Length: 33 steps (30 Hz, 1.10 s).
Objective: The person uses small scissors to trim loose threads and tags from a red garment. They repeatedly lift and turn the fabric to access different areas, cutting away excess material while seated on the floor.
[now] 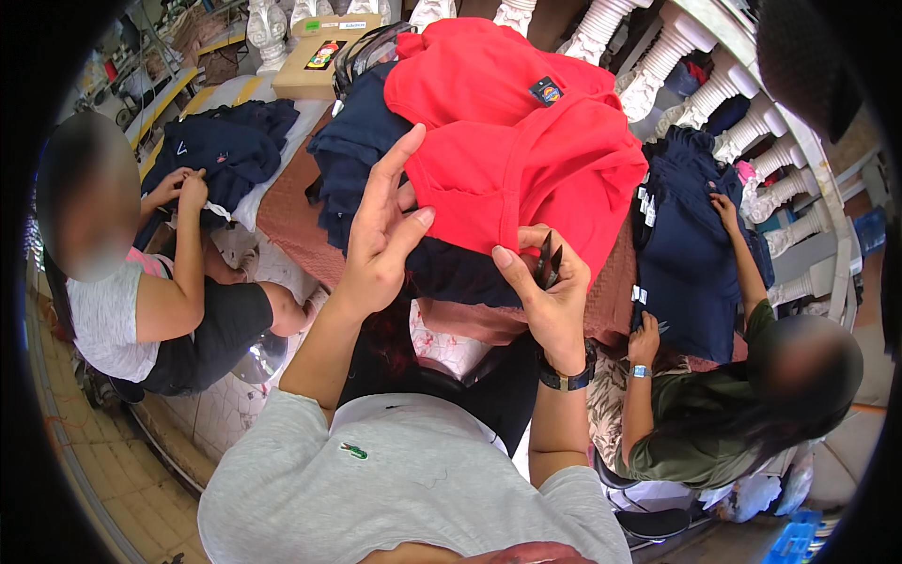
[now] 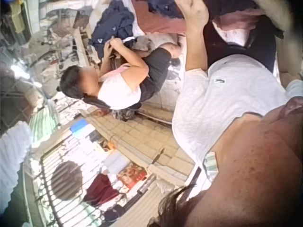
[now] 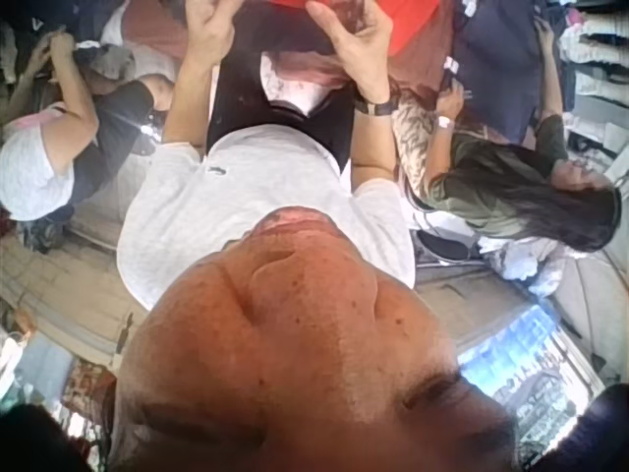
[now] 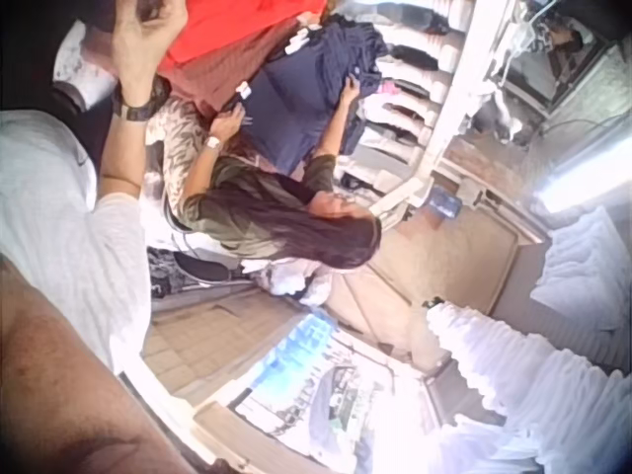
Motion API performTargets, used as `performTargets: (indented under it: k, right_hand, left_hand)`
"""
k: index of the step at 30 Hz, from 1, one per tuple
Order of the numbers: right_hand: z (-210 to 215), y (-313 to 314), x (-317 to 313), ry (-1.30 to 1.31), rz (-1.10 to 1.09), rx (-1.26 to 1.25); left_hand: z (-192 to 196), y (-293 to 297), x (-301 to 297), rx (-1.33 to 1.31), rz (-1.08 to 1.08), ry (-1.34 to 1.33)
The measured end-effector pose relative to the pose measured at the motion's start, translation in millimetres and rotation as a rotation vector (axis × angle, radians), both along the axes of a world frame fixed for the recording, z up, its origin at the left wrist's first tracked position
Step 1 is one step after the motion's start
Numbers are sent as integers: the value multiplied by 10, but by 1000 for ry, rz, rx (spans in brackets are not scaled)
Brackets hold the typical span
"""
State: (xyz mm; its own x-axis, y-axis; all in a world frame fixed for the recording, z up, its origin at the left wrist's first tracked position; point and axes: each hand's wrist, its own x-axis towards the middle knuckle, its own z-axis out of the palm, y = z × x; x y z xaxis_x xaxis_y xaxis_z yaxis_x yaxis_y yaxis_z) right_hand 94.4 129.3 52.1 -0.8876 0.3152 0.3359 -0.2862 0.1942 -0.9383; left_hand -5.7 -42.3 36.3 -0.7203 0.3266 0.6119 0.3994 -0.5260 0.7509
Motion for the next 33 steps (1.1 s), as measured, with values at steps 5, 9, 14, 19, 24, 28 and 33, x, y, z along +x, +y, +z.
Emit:
performTargets:
  k: [5,9,14,19,24,28,33]
  right_hand:
    - [129,-30,9,86,20,12]
    - [482,62,137,209,-105,-310]
    - [470,541,44,321,-163,-418]
    - [539,536,23,334,-175,-485]
    - [610,615,10,402,-59,-451]
    - [659,625,-73,408,-8,-452]
    - [770,603,-151,375,-99,-412]
  left_hand:
    - [0,39,49,-39,-116,96]
    - [-286,234,-283,-286,323,502]
    - [-373,239,-523,-164,854,618]
    - [-238,247,-1007,-487,949,524]
    - [-171,90,-1454,-501,860,620]
    - [-113,-26,-1705,-502,707,764]
    - [299,-276,-1554,-97,428,245]
